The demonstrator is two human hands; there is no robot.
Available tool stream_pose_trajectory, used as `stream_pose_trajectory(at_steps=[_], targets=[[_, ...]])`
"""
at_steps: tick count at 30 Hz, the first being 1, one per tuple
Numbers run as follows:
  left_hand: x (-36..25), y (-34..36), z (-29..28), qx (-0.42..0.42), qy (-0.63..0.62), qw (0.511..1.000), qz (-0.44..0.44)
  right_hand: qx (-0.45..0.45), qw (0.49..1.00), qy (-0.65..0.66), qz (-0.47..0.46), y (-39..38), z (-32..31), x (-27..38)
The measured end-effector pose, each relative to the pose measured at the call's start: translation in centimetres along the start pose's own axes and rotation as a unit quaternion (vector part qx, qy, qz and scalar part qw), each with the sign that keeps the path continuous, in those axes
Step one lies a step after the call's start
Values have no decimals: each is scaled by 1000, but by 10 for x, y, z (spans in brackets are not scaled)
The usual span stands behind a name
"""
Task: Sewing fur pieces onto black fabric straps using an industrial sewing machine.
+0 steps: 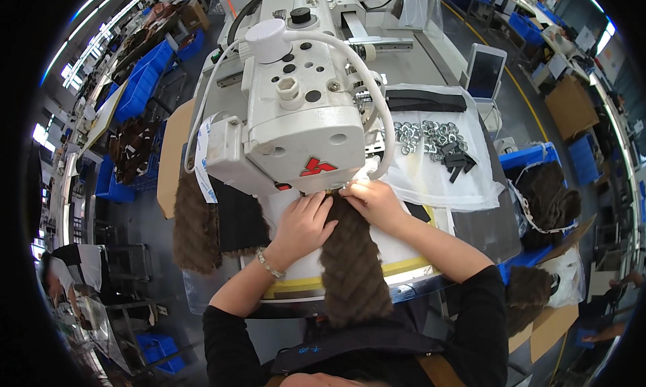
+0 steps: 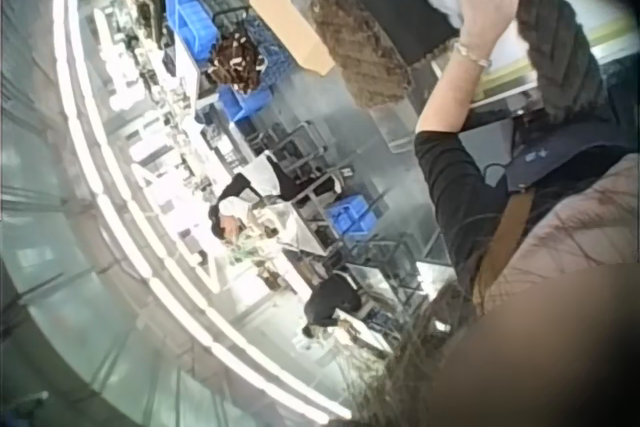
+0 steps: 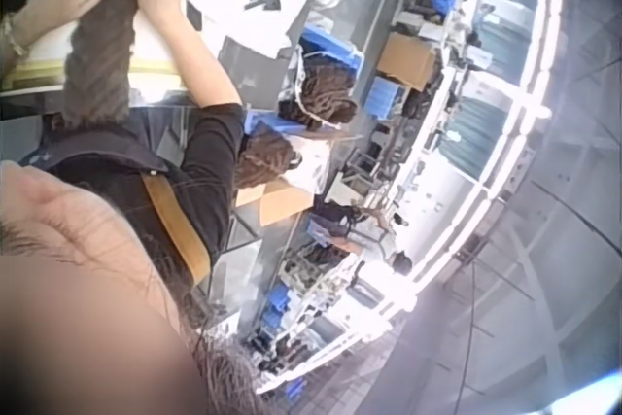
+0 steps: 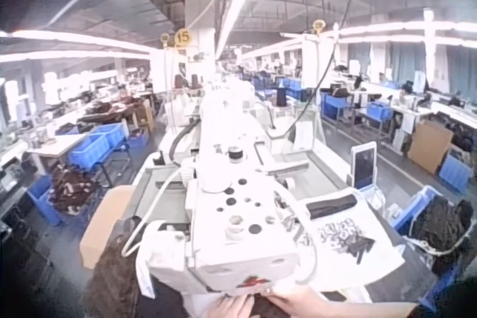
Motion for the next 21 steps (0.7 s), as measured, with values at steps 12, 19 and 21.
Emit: stream_pose_trajectory(at_steps=[12, 19, 21], targets=[[25, 1, 18, 52, -51, 994, -78, 46, 999, 24, -16, 3, 8, 6], [25, 4, 18, 64, -54, 992, -90, 60, 998, 22, -25, 0, 13, 3], [22, 5, 18, 59, -41, 994, -86, 51, 997, -11, -63, -2, 13, 9]])
Point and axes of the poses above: each hand's wrist, its own y-axis towards the middle knuckle, its own z-axis out of the palm, x = y × z, the point moved 8 cm from there along y, towards the middle knuckle, and after that the axes turned 3 degrees about x, right-handed, at the moved point
